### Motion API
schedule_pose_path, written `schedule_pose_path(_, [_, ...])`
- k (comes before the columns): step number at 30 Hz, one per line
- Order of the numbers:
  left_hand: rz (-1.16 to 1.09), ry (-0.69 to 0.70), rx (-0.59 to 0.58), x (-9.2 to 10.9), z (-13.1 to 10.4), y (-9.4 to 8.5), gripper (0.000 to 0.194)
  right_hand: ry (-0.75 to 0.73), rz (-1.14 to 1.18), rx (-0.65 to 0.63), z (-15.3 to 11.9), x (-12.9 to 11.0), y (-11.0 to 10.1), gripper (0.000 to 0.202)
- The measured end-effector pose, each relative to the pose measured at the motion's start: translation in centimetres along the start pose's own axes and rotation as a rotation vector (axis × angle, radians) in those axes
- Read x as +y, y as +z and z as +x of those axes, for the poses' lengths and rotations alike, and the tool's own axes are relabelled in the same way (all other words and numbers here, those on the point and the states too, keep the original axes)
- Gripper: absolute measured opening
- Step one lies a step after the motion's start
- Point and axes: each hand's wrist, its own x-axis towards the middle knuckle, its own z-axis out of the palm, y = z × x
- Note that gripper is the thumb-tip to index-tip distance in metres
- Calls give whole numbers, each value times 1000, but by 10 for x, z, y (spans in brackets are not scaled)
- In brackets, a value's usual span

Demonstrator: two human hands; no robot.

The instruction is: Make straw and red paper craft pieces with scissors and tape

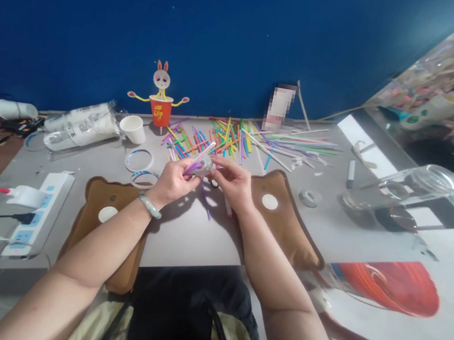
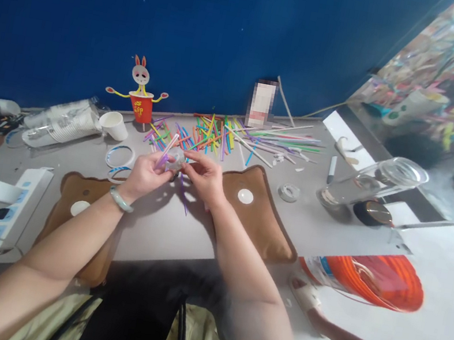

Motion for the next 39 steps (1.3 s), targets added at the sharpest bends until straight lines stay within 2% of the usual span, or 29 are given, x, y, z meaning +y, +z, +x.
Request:
schedule_pose_path(6, [3, 14, -105, 14, 0, -4, 18, 54, 22, -190, 2, 4, -7, 58])
schedule_pose_path(9, [7, 21, -139, 18, -1, -5, 20, 5, 54, -224, 3, 7, -8, 51])
schedule_pose_path(14, [-99, -17, -167, 15, -2, -4, 29, 8, 78, -187, 1, 6, -9, 37])
schedule_pose_path(17, [-184, -65, -148, 18, -1, -8, 30, -1, 115, -222, 1, 1, -11, 38])
schedule_pose_path(22, [-312, -165, -201, 27, 2, -21, 27, -6, 213, -354, -1, -8, -11, 46])
schedule_pose_path(24, [-331, -174, -221, 28, 3, -24, 24, -20, 183, -338, -2, -9, -9, 43])
schedule_pose_path(30, [-362, -208, -254, 26, 6, -25, 24, -147, 23, -111, -6, -5, -2, 31])
schedule_pose_path(39, [-523, -291, -340, 23, 4, -28, 22, 16, 161, -143, -7, -6, -2, 36])
